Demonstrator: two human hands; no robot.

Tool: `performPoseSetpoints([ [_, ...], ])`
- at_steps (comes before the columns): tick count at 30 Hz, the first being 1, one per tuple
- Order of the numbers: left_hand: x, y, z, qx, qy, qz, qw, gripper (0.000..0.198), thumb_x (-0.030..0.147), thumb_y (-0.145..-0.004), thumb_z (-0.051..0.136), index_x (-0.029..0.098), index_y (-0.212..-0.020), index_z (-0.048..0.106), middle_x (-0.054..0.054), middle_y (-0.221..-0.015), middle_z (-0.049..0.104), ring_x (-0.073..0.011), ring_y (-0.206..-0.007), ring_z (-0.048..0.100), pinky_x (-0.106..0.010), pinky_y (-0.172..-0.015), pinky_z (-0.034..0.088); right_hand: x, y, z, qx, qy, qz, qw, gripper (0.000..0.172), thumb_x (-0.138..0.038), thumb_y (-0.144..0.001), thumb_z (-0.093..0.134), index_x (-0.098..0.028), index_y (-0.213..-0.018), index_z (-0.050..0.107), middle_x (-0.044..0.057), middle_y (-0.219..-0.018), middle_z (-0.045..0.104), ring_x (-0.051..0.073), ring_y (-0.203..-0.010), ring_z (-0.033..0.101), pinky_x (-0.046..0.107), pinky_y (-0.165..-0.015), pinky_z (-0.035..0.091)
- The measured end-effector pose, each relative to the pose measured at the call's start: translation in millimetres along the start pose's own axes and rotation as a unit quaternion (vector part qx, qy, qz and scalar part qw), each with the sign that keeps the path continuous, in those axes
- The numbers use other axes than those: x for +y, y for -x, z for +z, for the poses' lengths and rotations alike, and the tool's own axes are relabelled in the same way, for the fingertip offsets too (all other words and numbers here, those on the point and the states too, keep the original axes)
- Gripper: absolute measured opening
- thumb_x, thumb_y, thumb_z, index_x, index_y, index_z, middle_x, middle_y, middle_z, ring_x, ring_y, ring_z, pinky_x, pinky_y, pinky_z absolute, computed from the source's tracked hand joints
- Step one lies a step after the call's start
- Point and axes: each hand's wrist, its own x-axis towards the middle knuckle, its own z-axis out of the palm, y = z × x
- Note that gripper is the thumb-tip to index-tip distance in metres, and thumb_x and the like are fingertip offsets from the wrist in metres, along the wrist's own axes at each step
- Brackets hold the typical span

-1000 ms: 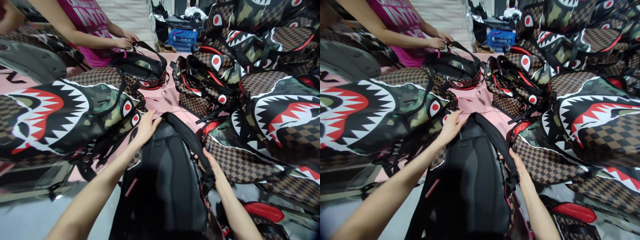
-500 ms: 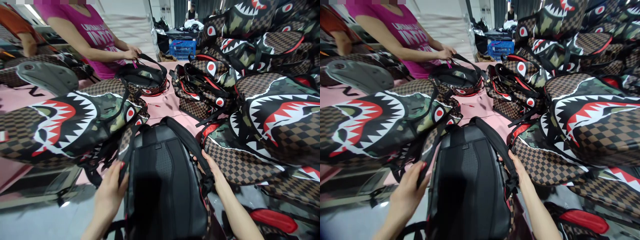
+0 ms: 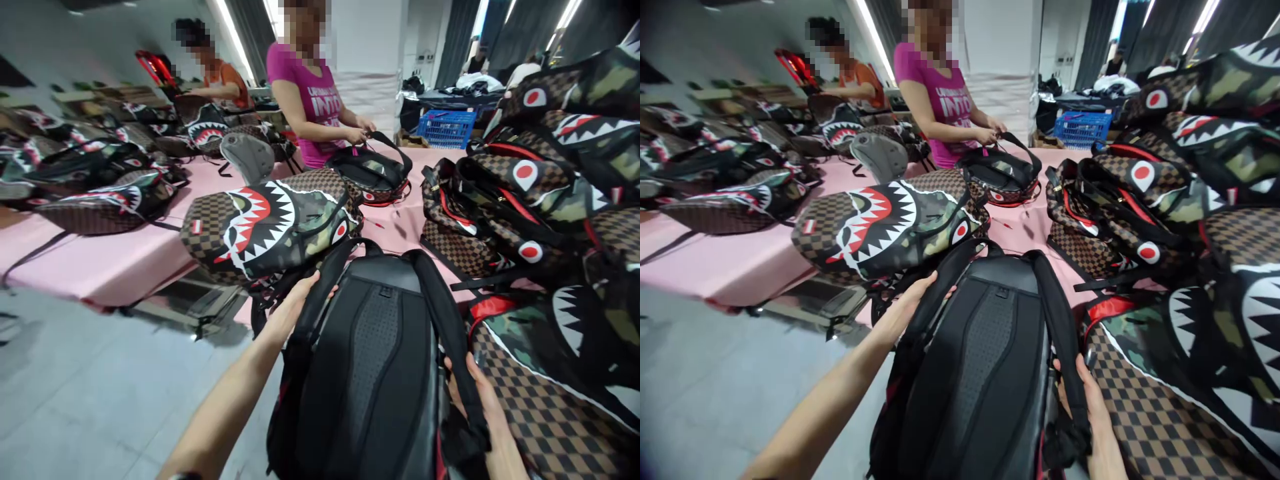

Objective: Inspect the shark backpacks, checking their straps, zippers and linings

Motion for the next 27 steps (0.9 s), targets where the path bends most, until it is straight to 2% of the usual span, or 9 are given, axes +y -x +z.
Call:
performPoseSetpoints([
  [3, 0, -6, -7.5, -0.031, 0.029, -0.039, 0.998, 0.041, 0.043, -0.081, 0.055, 0.007, -0.101, 0.061, -0.013, -0.081, 0.071, -0.0201, -0.066, 0.068, -0.028, -0.061, 0.057, 1, 0, -1, 0.030, -0.006, -0.019, 0.999, 0.034, -0.039, -0.067, 0.075, -0.011, -0.084, 0.068, -0.006, -0.040, 0.052, 0.004, -0.034, 0.047, 0.011, -0.030, 0.036],
  [5, 2, -12, -11.7, -0.055, 0.049, -0.075, 0.995, 0.045, 0.044, -0.084, 0.049, 0.004, -0.104, 0.059, -0.015, -0.081, 0.070, -0.0197, -0.062, 0.068, -0.028, -0.059, 0.057, 0, 0, 0, 0.045, 0.000, -0.032, 0.998, 0.034, -0.038, -0.065, 0.076, -0.011, -0.084, 0.067, -0.006, -0.040, 0.049, 0.005, -0.034, 0.046, 0.012, -0.032, 0.038],
  [10, 7, -23, -21.6, -0.140, 0.094, -0.120, 0.978, 0.051, 0.041, -0.090, 0.036, -0.001, -0.115, 0.052, -0.019, -0.085, 0.069, -0.0220, -0.065, 0.068, -0.030, -0.061, 0.056, -2, 4, 6, 0.065, 0.035, -0.014, 0.997, 0.037, -0.042, -0.064, 0.076, -0.014, -0.085, 0.066, -0.007, -0.042, 0.047, 0.006, -0.036, 0.045, 0.014, -0.032, 0.039],
  [15, 4, -23, -27.4, -0.200, 0.144, -0.089, 0.965, 0.049, 0.034, -0.092, 0.033, -0.002, -0.125, 0.043, -0.023, -0.097, 0.067, -0.0247, -0.080, 0.068, -0.035, -0.072, 0.055, 0, 7, 7, 0.084, 0.037, -0.032, 0.995, 0.037, -0.039, -0.063, 0.077, -0.014, -0.088, 0.064, -0.007, -0.044, 0.048, 0.005, -0.038, 0.046, 0.014, -0.033, 0.039],
  [22, -3, -14, -26.1, -0.211, 0.138, -0.054, 0.966, 0.045, 0.025, -0.090, 0.035, -0.001, -0.126, 0.041, -0.022, -0.096, 0.067, -0.0269, -0.089, 0.066, -0.037, -0.076, 0.054, 1, 11, 6, 0.050, 0.048, -0.031, 0.997, 0.033, -0.037, -0.067, 0.074, -0.016, -0.092, 0.065, -0.006, -0.047, 0.051, 0.007, -0.038, 0.048, 0.015, -0.032, 0.041],
  [27, -6, -1, -22.6, -0.225, 0.138, -0.026, 0.964, 0.041, 0.019, -0.086, 0.042, 0.005, -0.124, 0.045, -0.018, -0.097, 0.068, -0.0256, -0.089, 0.066, -0.038, -0.080, 0.053, 2, 14, 12, 0.045, 0.051, -0.013, 0.998, 0.032, -0.038, -0.067, 0.074, -0.019, -0.091, 0.065, -0.005, -0.049, 0.054, 0.006, -0.042, 0.051, 0.014, -0.037, 0.044],
])
